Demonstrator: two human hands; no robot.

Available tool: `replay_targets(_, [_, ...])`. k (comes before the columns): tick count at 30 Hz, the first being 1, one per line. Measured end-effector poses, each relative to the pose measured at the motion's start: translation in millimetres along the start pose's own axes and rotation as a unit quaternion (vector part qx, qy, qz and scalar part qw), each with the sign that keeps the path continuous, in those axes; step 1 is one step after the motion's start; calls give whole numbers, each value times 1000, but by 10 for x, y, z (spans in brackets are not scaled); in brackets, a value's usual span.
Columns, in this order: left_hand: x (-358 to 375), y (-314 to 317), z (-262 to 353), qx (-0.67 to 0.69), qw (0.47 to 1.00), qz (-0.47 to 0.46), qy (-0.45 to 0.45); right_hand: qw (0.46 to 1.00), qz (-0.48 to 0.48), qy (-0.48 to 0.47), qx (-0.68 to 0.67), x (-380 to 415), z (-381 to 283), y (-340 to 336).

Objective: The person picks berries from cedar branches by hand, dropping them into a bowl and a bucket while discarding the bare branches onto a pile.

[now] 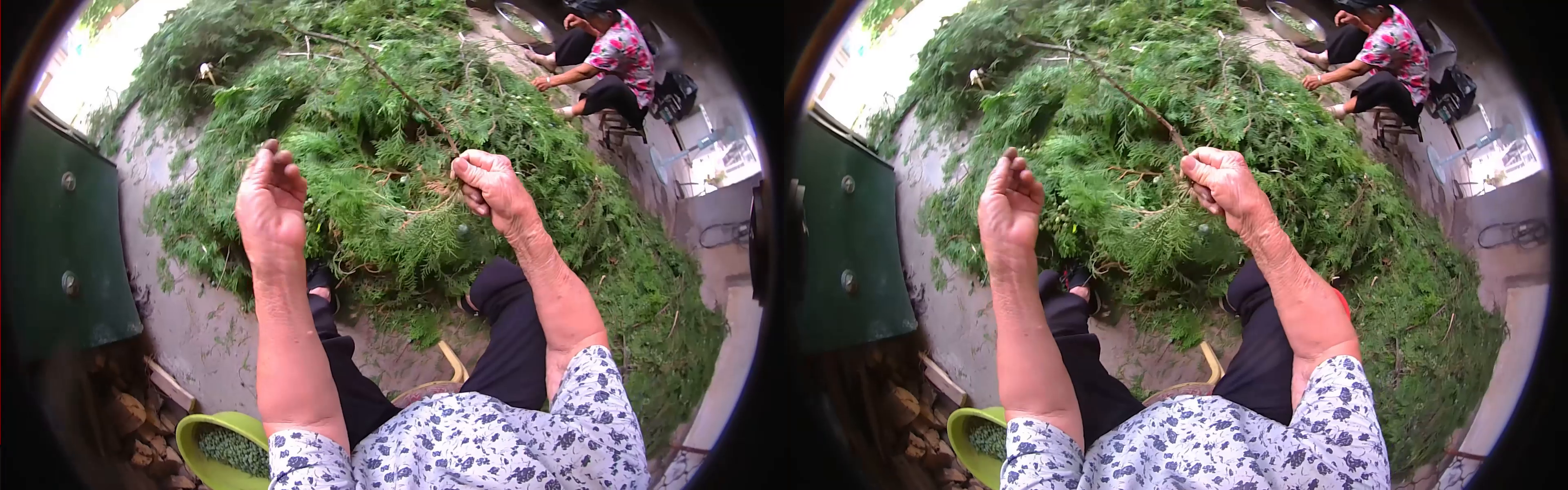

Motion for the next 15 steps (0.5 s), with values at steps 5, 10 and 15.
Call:
replay_targets(5, [258, 608, -545, -394, 908, -135, 43, 988, 15, 5, -156, 21, 73, -152])
replay_targets(10, [551, 1042, -828, -659, 646, -239, 301, 983, 17, 17, -181, -2, 88, -171])
replay_targets(15, [564, 966, -1349, -601, 745, -287, -35, 992, -28, 37, -118, -68, 106, 41])
Point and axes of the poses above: each hand's wrist, its own x-axis away from the middle knuckle, its own y-axis out of the palm, z = x × y, the point moved 7 cm from there along -x, towards the middle knuckle, and after that the axes turned 8 degrees about -y, right-handed, at the moved point
